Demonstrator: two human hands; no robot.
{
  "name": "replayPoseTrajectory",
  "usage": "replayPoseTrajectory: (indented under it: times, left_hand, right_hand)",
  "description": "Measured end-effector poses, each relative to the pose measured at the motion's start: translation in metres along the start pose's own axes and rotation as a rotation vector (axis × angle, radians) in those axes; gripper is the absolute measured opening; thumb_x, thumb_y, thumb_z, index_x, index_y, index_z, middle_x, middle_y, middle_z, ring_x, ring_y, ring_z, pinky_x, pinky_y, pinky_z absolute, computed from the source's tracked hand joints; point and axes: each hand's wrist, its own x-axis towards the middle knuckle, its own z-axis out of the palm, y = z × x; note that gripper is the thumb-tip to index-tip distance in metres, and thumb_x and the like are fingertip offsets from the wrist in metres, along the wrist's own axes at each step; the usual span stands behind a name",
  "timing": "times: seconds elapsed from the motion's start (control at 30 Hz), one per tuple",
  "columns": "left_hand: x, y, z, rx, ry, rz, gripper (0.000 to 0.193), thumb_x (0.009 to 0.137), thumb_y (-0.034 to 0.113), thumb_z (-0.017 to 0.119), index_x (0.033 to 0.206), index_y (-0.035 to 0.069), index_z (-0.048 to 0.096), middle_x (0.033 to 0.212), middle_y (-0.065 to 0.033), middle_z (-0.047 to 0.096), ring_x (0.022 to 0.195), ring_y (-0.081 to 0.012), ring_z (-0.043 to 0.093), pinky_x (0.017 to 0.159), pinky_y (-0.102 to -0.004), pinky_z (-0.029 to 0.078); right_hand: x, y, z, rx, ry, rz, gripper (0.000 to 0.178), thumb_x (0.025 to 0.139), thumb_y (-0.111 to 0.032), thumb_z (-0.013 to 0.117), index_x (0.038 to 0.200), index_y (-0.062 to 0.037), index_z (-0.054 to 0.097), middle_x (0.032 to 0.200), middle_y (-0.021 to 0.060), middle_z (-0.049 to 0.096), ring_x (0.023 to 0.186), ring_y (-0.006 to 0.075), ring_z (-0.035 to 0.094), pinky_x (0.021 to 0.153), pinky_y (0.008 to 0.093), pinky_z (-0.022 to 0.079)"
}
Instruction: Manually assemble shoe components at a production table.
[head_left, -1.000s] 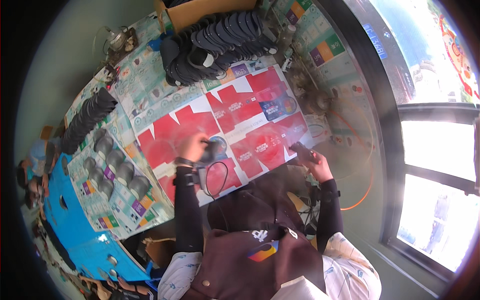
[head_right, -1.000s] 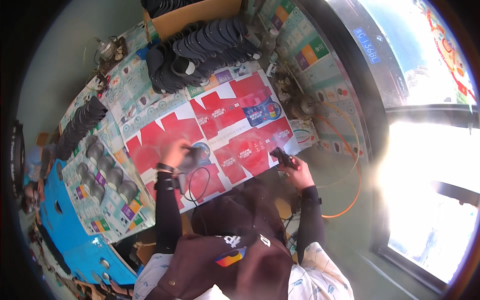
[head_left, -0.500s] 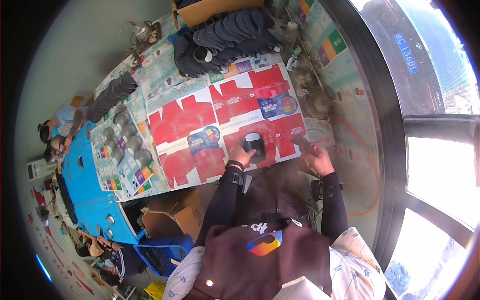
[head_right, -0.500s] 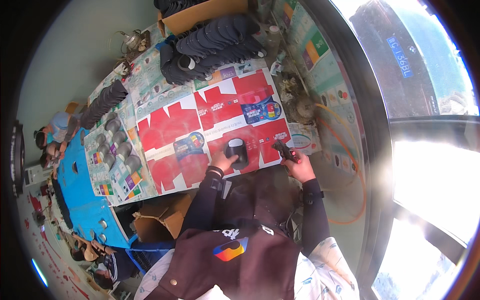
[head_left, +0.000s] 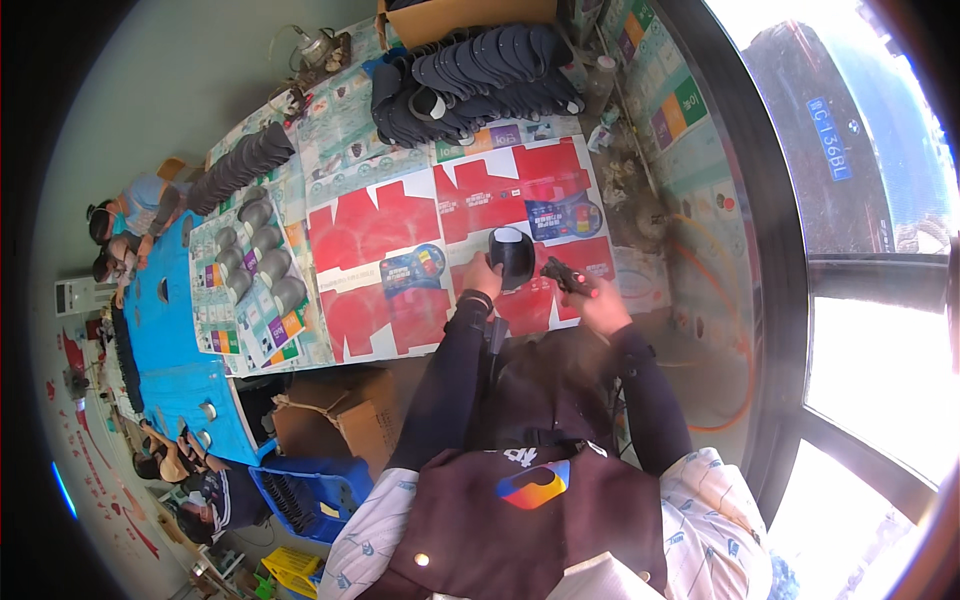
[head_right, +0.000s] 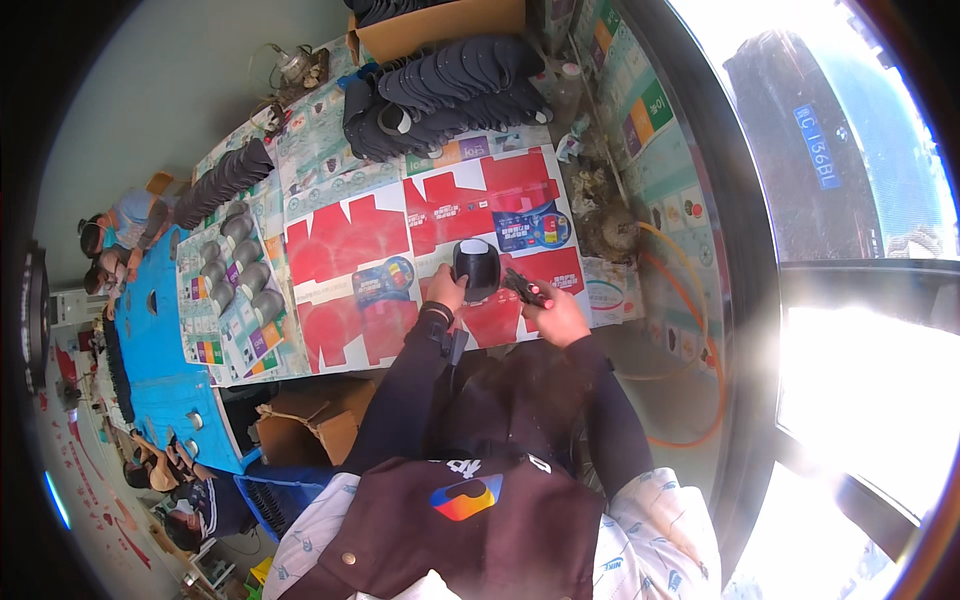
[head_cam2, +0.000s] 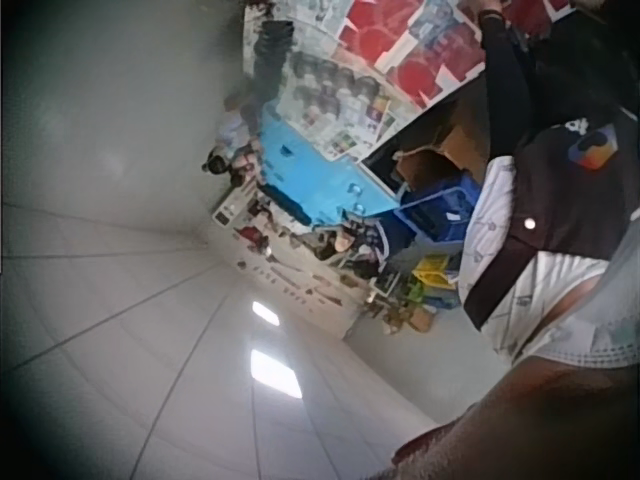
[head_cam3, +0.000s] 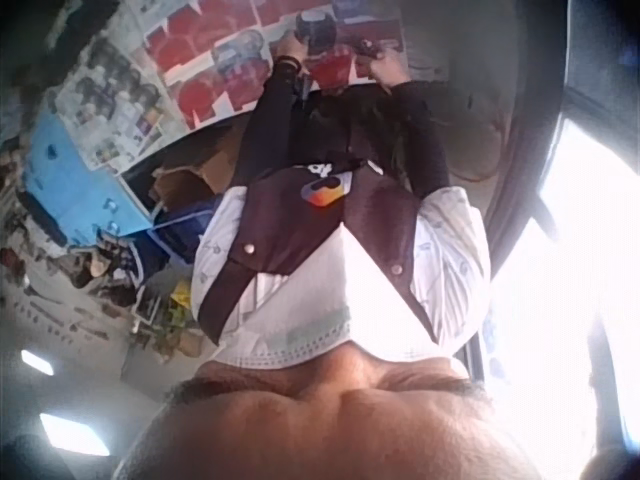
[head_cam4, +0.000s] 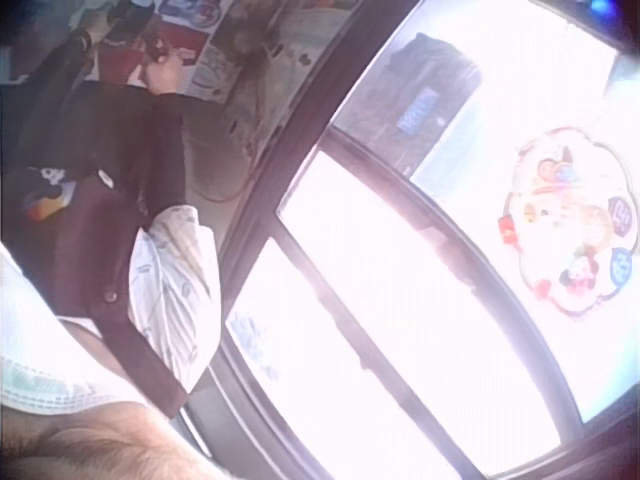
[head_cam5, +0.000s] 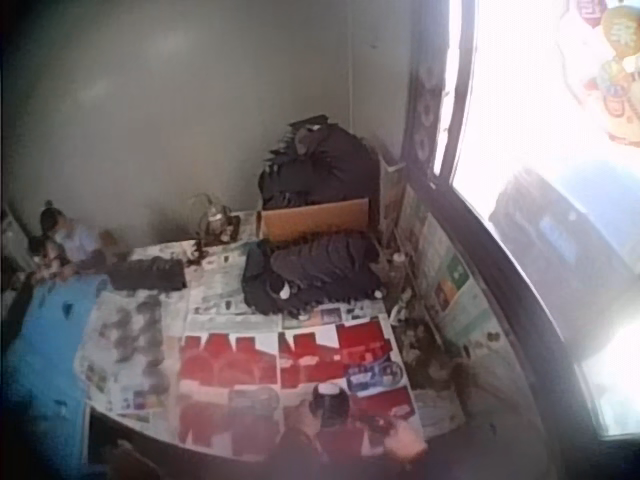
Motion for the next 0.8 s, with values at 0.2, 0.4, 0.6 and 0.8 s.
replayPoseTrajectory:
  times: [0.2,0.4,0.6,0.8]
  left_hand:
    - [0.007,-0.003,-0.003,-0.060,-0.090,-0.035,0.041,0.091,0.024,0.069,0.119,-0.004,0.058,0.108,-0.0269,0.070,0.103,-0.0426,0.068,0.089,-0.0470,0.053]
    - [0.014,-0.022,-0.003,-0.211,-0.102,0.014,0.042,0.093,0.028,0.068,0.118,-0.005,0.061,0.105,-0.0228,0.072,0.100,-0.0359,0.071,0.088,-0.0420,0.054]
    - [0.019,-0.021,-0.011,-0.302,-0.229,-0.076,0.040,0.096,0.030,0.065,0.115,-0.005,0.062,0.108,-0.0235,0.072,0.102,-0.0372,0.070,0.088,-0.0427,0.053]
    - [0.030,-0.040,0.002,-0.292,-0.178,-0.034,0.040,0.095,0.033,0.068,0.109,-0.004,0.065,0.099,-0.0180,0.074,0.091,-0.0286,0.071,0.081,-0.0373,0.054]
  right_hand:
    - [0.031,-0.025,0.022,-0.209,-0.023,0.018,0.038,0.081,-0.019,0.067,0.116,-0.0039,0.067,0.091,0.0235,0.070,0.088,0.0430,0.067,0.078,0.0447,0.052]
    - [0.058,-0.035,0.046,-0.284,-0.015,-0.012,0.031,0.085,-0.022,0.066,0.110,-0.0040,0.066,0.097,0.0266,0.069,0.099,0.0462,0.065,0.083,0.0526,0.051]
    - [0.062,-0.043,0.049,-0.389,0.037,-0.019,0.031,0.084,-0.019,0.067,0.111,-0.0036,0.067,0.095,0.0257,0.069,0.096,0.0477,0.064,0.079,0.0488,0.051]
    - [0.071,-0.045,0.050,-0.441,0.073,-0.013,0.032,0.087,-0.024,0.064,0.110,-0.0034,0.068,0.098,0.0287,0.068,0.099,0.0478,0.064,0.083,0.0531,0.051]
